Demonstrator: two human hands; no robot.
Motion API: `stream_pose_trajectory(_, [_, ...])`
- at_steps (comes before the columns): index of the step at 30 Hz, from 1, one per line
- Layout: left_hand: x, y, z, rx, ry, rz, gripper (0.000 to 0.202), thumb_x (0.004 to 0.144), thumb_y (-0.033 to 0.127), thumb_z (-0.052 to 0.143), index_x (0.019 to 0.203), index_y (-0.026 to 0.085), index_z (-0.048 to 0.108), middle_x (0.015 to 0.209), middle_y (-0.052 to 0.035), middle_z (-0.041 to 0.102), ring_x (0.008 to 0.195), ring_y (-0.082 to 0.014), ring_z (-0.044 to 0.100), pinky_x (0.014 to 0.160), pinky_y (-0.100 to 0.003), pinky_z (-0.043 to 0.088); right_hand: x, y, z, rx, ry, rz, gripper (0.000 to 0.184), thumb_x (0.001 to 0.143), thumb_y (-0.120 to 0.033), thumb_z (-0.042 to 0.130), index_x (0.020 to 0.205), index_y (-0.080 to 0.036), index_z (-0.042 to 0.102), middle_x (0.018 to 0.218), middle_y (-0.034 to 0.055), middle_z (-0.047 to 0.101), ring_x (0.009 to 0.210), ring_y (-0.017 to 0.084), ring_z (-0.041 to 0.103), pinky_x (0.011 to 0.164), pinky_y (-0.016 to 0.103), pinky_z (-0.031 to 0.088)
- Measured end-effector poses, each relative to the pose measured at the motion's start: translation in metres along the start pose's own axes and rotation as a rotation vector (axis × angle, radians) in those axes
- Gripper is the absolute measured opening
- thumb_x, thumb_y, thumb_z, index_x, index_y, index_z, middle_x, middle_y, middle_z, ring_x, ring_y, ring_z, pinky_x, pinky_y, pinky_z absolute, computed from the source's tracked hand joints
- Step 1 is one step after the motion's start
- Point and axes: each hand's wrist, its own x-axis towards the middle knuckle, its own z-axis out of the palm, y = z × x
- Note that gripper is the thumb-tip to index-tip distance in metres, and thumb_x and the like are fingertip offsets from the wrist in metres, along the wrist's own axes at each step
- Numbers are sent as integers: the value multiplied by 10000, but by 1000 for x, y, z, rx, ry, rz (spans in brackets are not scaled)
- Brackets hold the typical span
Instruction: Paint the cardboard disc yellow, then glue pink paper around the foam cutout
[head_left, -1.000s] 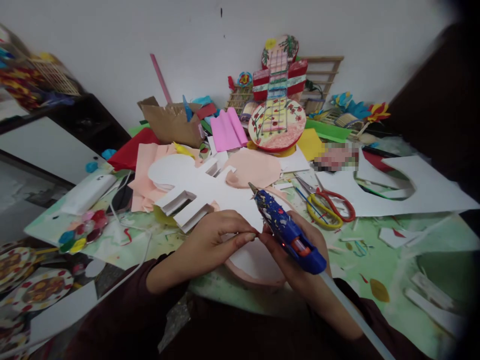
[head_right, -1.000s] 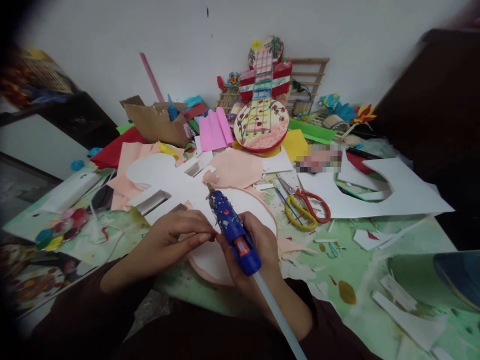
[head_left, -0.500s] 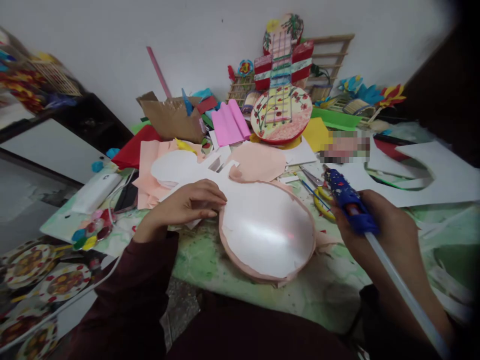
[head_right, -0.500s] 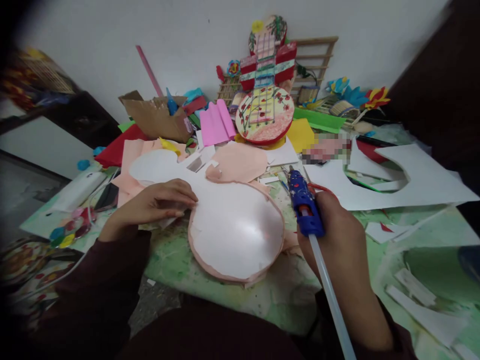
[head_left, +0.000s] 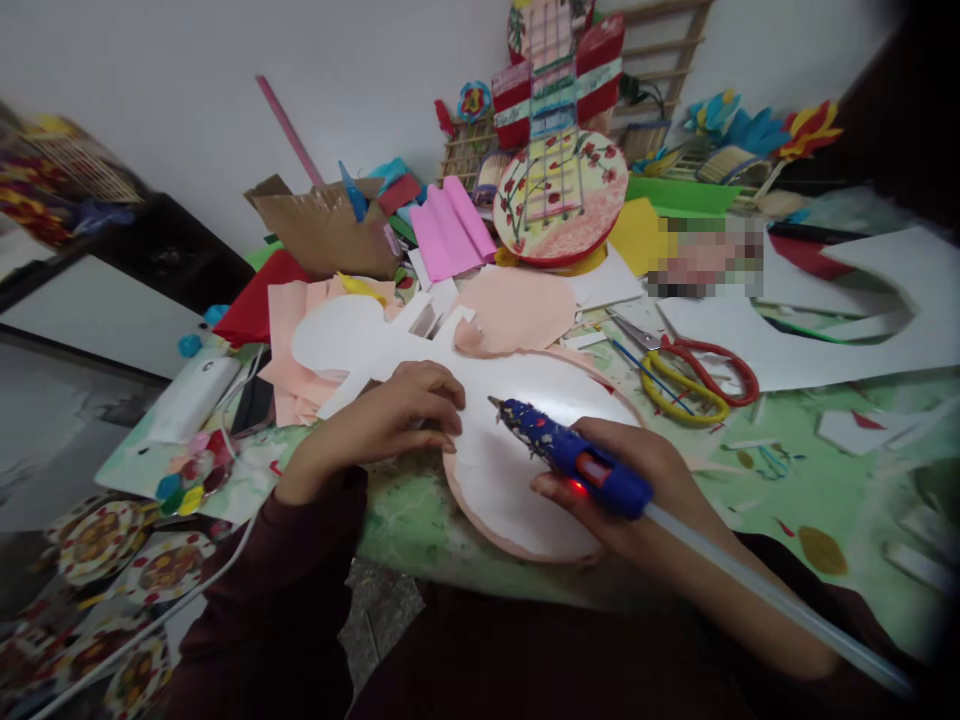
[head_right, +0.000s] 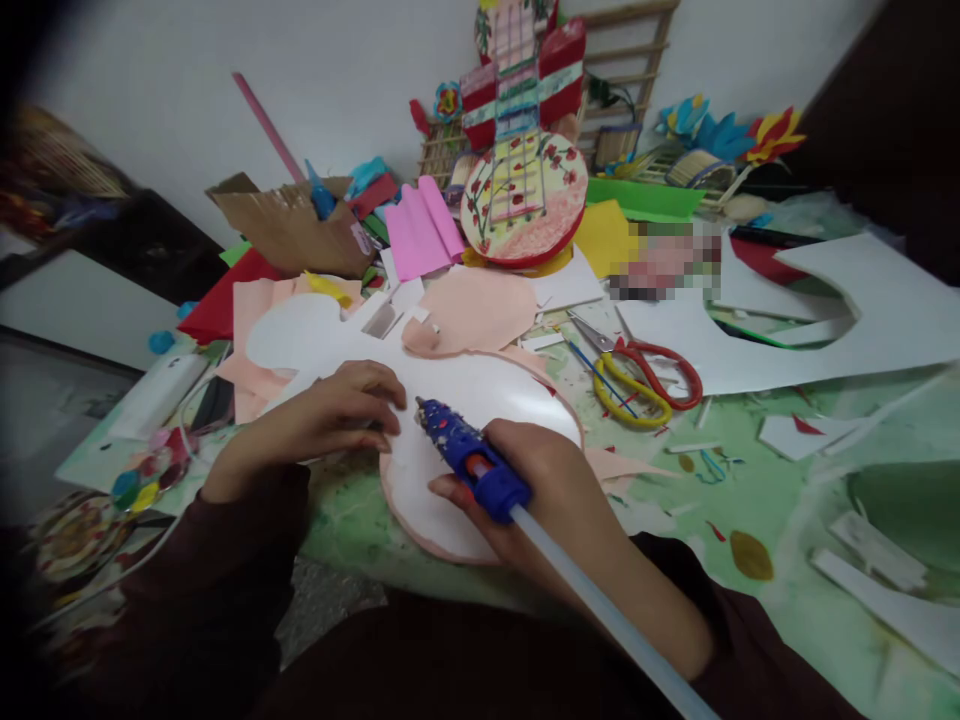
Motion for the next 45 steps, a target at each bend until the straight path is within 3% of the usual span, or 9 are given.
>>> stream_pose_trajectory(7, [8,2,0,-3,-56,36,228,915,383,596,794,197,649,958,-65,644,979,-216,556,946,-362,349,2,6,13,92,-117,39,376,820,-480,655,631,-214,468,563,-43,502,511,99,420,489,231,297])
stream_pose_trajectory(21, [4,0,5,41,-19,83,200,941,365,559,860,192,618,949,-57,637,973,-209,548,925,-362,371,7,14,14,112,-163,143,438,813,-598,627,644,-209,516,577,-39,504,545,115,448,498,244,305])
stream_pose_trajectory(27, [-10,20,5,119,134,2,194,928,285,589,1091,191,638,1053,-82,652,1032,-227,571,916,-369,428,6,15,13,129,-190,165,443,818,-601,619,648,-207,511,579,-39,494,546,113,436,493,242,298])
stream_pose_trajectory(31, [-28,36,23,228,399,-132,200,903,159,604,1101,179,627,1038,-75,648,984,-204,585,865,-343,464,6,14,12,111,-173,155,426,822,-589,623,663,-204,532,596,-36,516,561,115,459,516,245,314])
stream_pose_trajectory(33, [-34,39,35,243,456,-163,250,900,93,574,1133,169,622,1020,-72,634,949,-184,583,828,-316,475,7,12,12,98,-183,144,429,821,-587,625,656,-204,523,593,-37,513,562,114,454,517,246,307])
stream_pose_trajectory(38, [-35,40,53,248,369,-112,417,917,16,425,1235,203,620,1005,-72,589,925,-179,563,775,-318,491,11,9,12,87,-207,132,476,795,-640,618,637,-204,509,577,-28,508,553,122,444,508,256,280])
stream_pose_trajectory(45, [-36,42,54,265,372,-60,239,914,57,495,1044,155,669,988,-91,604,905,-195,569,752,-331,494,12,5,13,82,-165,118,524,832,-695,520,667,-202,577,642,19,610,573,151,517,531,277,305])
